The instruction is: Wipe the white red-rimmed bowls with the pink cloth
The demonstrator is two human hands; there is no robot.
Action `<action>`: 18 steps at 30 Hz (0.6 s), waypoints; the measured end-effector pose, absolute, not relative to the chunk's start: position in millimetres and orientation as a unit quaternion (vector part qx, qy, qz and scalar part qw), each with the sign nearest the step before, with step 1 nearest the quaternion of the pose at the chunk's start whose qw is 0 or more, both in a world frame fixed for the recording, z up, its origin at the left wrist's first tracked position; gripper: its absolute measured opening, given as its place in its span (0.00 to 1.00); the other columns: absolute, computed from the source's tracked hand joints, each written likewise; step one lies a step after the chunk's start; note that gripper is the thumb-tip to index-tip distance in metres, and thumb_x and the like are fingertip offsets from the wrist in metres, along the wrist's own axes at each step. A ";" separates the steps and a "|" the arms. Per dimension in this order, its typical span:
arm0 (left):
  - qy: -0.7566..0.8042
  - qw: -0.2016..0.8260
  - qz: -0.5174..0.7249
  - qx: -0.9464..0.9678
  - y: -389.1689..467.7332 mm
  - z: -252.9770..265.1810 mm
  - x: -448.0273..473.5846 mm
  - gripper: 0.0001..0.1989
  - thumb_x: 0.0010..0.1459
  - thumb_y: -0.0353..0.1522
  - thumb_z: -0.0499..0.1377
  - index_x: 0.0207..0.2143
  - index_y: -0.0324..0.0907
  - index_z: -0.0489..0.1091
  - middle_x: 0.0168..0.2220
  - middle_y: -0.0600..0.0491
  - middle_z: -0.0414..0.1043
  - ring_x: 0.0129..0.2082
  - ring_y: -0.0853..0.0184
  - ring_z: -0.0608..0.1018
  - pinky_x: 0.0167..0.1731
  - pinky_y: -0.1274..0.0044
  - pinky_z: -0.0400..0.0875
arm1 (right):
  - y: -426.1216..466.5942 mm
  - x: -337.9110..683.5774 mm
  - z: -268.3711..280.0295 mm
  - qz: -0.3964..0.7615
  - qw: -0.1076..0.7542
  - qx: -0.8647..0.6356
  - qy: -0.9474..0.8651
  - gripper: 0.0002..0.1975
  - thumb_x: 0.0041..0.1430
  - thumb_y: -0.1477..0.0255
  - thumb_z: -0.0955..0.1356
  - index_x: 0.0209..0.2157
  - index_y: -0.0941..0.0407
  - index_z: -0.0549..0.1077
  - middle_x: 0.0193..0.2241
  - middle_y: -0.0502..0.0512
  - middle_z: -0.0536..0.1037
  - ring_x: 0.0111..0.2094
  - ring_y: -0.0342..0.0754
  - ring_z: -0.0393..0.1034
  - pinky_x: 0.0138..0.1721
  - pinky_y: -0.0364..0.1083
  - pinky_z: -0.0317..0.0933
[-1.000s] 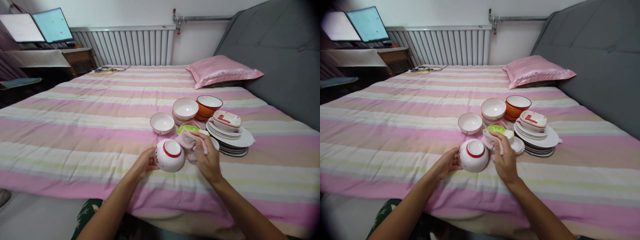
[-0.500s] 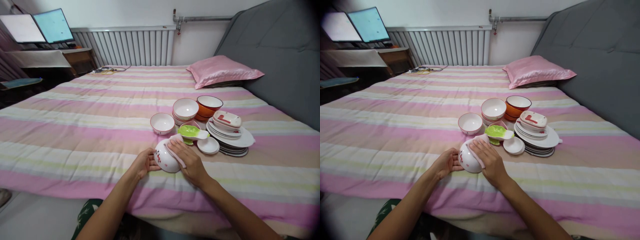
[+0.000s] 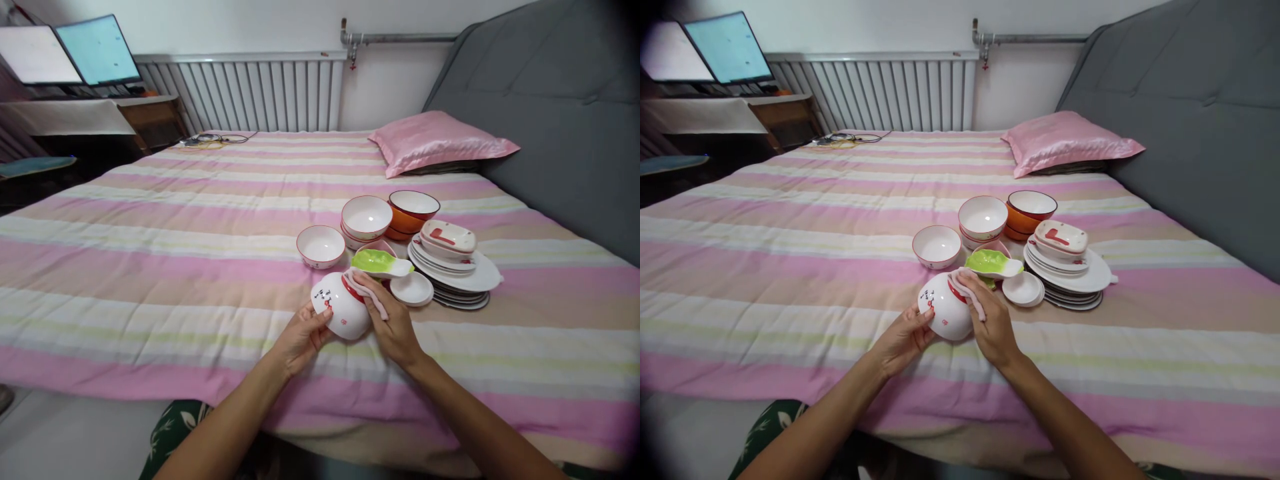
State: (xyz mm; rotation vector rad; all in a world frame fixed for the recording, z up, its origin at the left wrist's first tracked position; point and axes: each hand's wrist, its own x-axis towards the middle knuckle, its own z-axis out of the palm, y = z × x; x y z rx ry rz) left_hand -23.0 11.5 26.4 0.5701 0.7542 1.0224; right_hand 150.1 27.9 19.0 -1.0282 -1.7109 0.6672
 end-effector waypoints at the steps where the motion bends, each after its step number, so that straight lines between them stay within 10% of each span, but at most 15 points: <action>1: 0.346 0.761 0.476 0.274 10.6 26.5 -22.6 0.22 0.48 0.30 0.66 0.46 0.38 0.69 0.42 0.46 0.76 0.38 0.64 0.78 0.39 0.75 0.73 | 28.0 150.2 19.9 0.279 0.502 -0.429 -0.697 0.18 0.64 0.71 0.59 0.55 0.52 0.65 0.55 0.54 0.68 0.58 0.50 0.59 0.60 0.55 0.52; 9: 0.402 0.613 0.444 0.514 4.5 35.4 -31.8 0.13 0.50 0.34 0.64 0.39 0.38 0.73 0.35 0.48 0.78 0.37 0.62 0.77 0.39 0.75 0.69 | 10.7 145.5 43.8 0.155 0.592 -0.459 -0.643 0.20 0.64 0.72 0.58 0.57 0.50 0.62 0.56 0.55 0.67 0.57 0.52 0.60 0.57 0.55 0.56; 18: 0.465 0.442 0.311 0.701 -0.7 21.8 -28.7 0.10 0.52 0.28 0.54 0.20 0.41 0.70 0.20 0.54 0.69 0.22 0.67 0.68 0.25 0.79 0.60 | 0.1 122.7 15.1 0.028 0.395 -0.401 -0.826 0.28 0.57 0.72 0.64 0.59 0.47 0.58 0.65 0.55 0.46 0.64 0.64 0.40 0.59 0.69 0.39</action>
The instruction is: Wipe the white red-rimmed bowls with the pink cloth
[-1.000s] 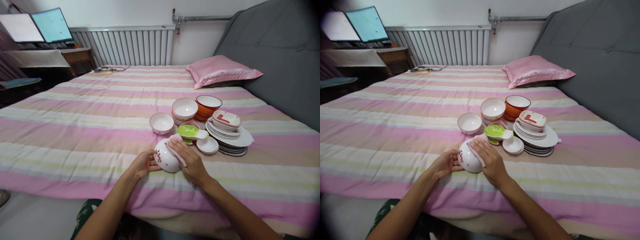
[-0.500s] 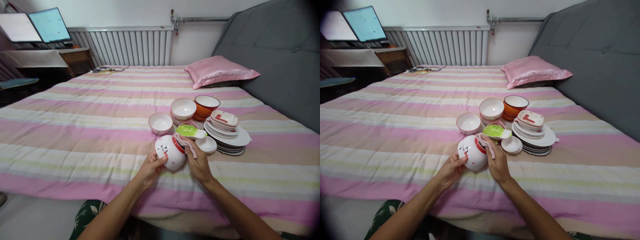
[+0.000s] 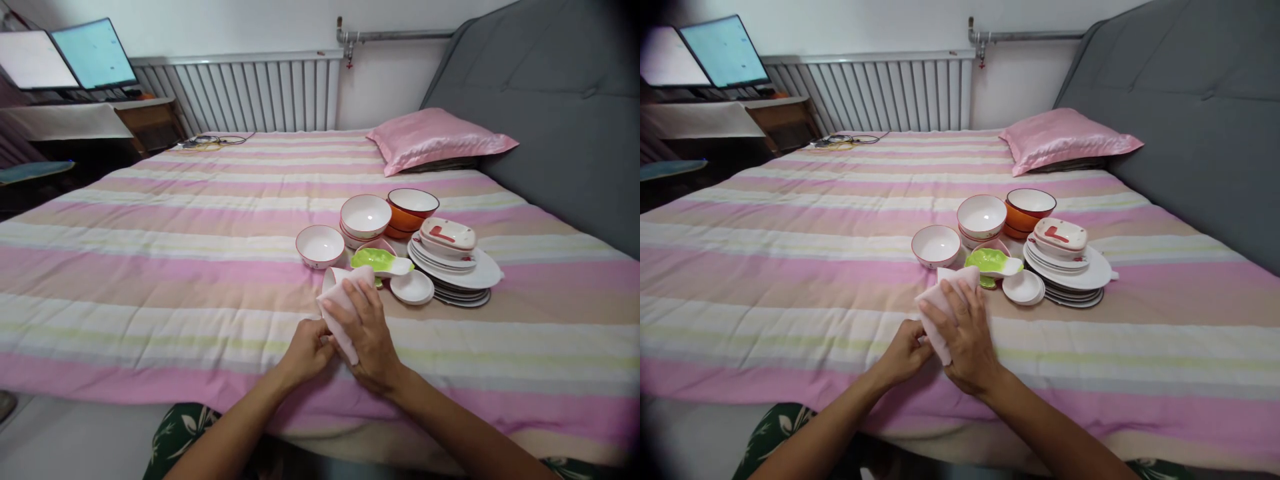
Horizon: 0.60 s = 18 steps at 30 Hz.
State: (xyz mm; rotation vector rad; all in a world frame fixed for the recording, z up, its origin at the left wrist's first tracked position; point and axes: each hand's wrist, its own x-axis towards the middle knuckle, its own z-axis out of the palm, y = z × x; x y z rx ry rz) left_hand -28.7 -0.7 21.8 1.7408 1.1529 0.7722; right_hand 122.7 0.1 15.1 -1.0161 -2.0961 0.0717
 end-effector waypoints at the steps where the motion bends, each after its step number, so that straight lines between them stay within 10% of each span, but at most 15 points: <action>1: 0.459 0.437 0.302 0.712 -1.6 22.3 -27.9 0.11 0.54 0.29 0.53 0.20 0.41 0.70 0.20 0.54 0.68 0.22 0.67 0.68 0.26 0.79 0.60 | 1.4 122.9 13.6 0.036 0.406 -0.410 -0.816 0.28 0.58 0.71 0.63 0.60 0.48 0.56 0.65 0.56 0.45 0.64 0.63 0.39 0.59 0.68 0.40; 18: 0.365 0.349 0.213 0.837 -10.2 17.8 -21.9 0.13 0.59 0.30 0.51 0.33 0.47 0.75 0.25 0.50 0.73 0.26 0.65 0.73 0.32 0.78 0.61 | 10.6 139.8 41.9 0.192 0.449 -0.470 -0.735 0.27 0.53 0.76 0.63 0.56 0.52 0.62 0.57 0.57 0.64 0.59 0.54 0.55 0.59 0.58 0.51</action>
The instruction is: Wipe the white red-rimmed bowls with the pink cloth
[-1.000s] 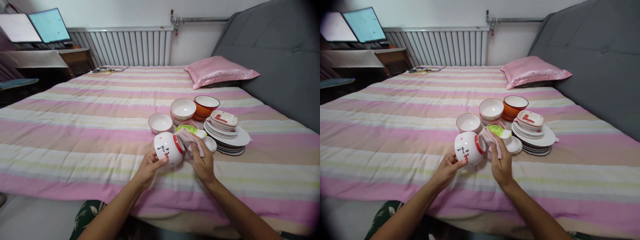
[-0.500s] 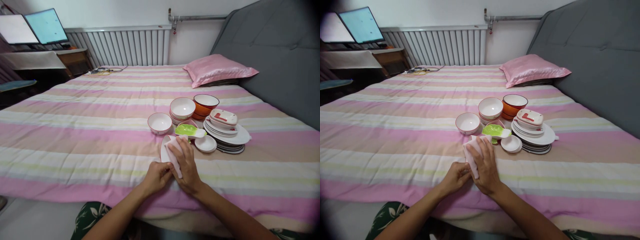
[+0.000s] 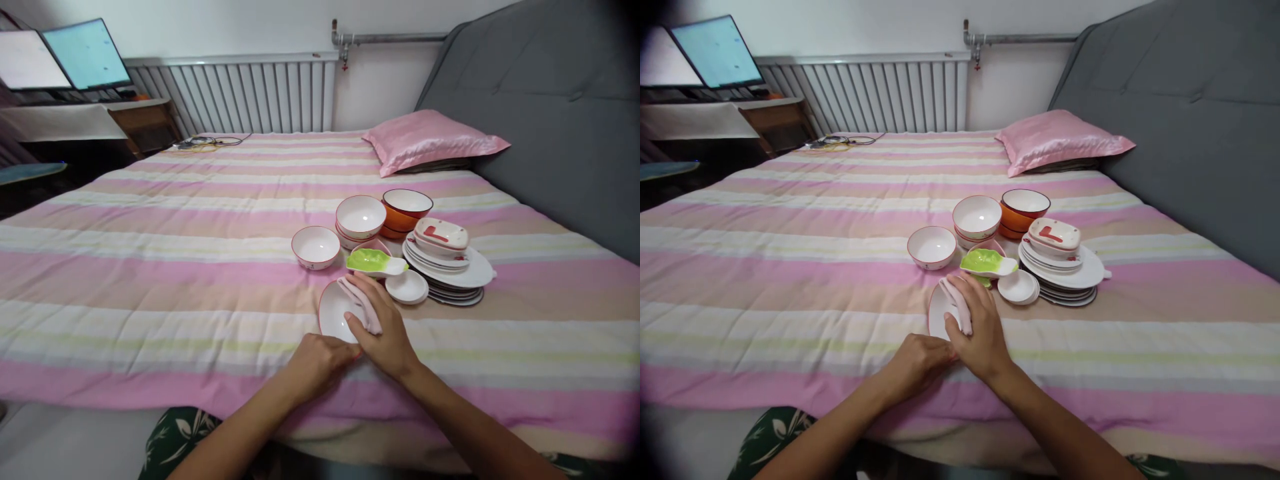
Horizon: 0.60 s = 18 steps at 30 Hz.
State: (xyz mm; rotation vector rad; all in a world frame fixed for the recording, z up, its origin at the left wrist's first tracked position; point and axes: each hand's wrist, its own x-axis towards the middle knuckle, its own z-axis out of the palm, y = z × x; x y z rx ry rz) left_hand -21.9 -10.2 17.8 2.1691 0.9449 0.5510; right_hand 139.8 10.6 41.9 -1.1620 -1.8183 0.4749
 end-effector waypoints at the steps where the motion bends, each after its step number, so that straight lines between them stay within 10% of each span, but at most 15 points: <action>1: 0.361 0.353 0.218 0.835 -10.9 17.5 -21.4 0.13 0.59 0.30 0.51 0.34 0.47 0.75 0.26 0.50 0.73 0.27 0.64 0.73 0.33 0.77 0.62 | 11.5 141.6 43.6 0.204 0.446 -0.470 -0.734 0.28 0.52 0.77 0.63 0.56 0.52 0.62 0.56 0.56 0.65 0.59 0.53 0.55 0.59 0.57 0.51; 10: 0.342 0.354 0.263 0.830 -5.5 25.6 -23.8 0.20 0.53 0.34 0.61 0.50 0.47 0.70 0.45 0.45 0.74 0.49 0.56 0.73 0.58 0.66 0.52 | 29.9 155.9 31.2 0.300 0.509 -0.492 -0.640 0.32 0.43 0.82 0.59 0.53 0.54 0.66 0.55 0.56 0.68 0.58 0.52 0.58 0.61 0.57 0.48; 18: 0.533 0.493 0.510 0.461 8.3 23.5 -27.8 0.26 0.47 0.39 0.65 0.48 0.41 0.67 0.50 0.44 0.68 0.51 0.58 0.70 0.53 0.69 0.62 | 37.7 166.5 9.5 0.456 0.635 -0.453 -0.429 0.35 0.37 0.82 0.59 0.53 0.56 0.66 0.53 0.58 0.70 0.57 0.53 0.61 0.58 0.56 0.52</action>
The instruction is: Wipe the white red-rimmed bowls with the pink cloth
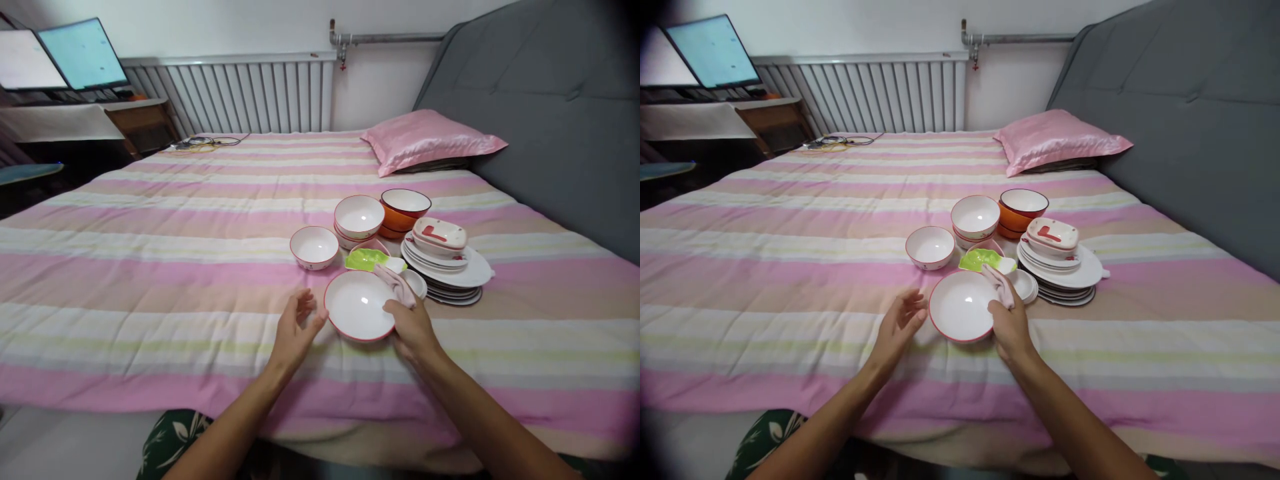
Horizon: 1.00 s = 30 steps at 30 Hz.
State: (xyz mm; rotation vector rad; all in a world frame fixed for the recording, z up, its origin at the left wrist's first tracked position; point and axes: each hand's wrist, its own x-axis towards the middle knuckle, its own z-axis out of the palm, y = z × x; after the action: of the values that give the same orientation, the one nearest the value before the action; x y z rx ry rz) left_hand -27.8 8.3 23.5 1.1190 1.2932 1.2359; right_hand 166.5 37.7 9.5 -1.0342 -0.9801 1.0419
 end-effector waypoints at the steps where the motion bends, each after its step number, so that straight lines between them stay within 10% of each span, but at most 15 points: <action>1: 0.519 0.546 0.506 0.419 9.2 22.4 -26.7 0.26 0.48 0.40 0.65 0.49 0.41 0.67 0.51 0.44 0.68 0.52 0.58 0.70 0.53 0.69 0.63 | 36.0 165.2 7.1 0.461 0.645 -0.446 -0.415 0.35 0.38 0.82 0.60 0.54 0.56 0.65 0.53 0.57 0.70 0.56 0.53 0.62 0.57 0.56 0.54; 8: 0.365 0.793 0.428 0.234 6.0 22.5 -20.3 0.22 0.52 0.40 0.62 0.46 0.37 0.71 0.45 0.45 0.75 0.48 0.59 0.74 0.47 0.72 0.69 | 20.0 138.9 -4.0 0.509 0.662 -0.461 -0.300 0.30 0.46 0.78 0.66 0.54 0.57 0.66 0.44 0.58 0.77 0.44 0.56 0.73 0.45 0.56 0.68; 30: 0.437 0.708 0.535 0.148 9.4 38.9 -30.3 0.15 0.48 0.28 0.59 0.41 0.36 0.71 0.37 0.47 0.77 0.34 0.62 0.78 0.28 0.77 0.76 | 24.5 155.4 34.5 0.715 0.546 -0.356 -0.254 0.22 0.64 0.55 0.55 0.49 0.49 0.69 0.47 0.51 0.75 0.48 0.48 0.69 0.46 0.47 0.66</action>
State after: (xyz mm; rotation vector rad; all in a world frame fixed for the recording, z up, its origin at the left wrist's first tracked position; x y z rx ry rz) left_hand -30.3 9.4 38.9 0.3290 0.9714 1.1872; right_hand 155.4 24.5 34.5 -0.8438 -0.6021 1.6949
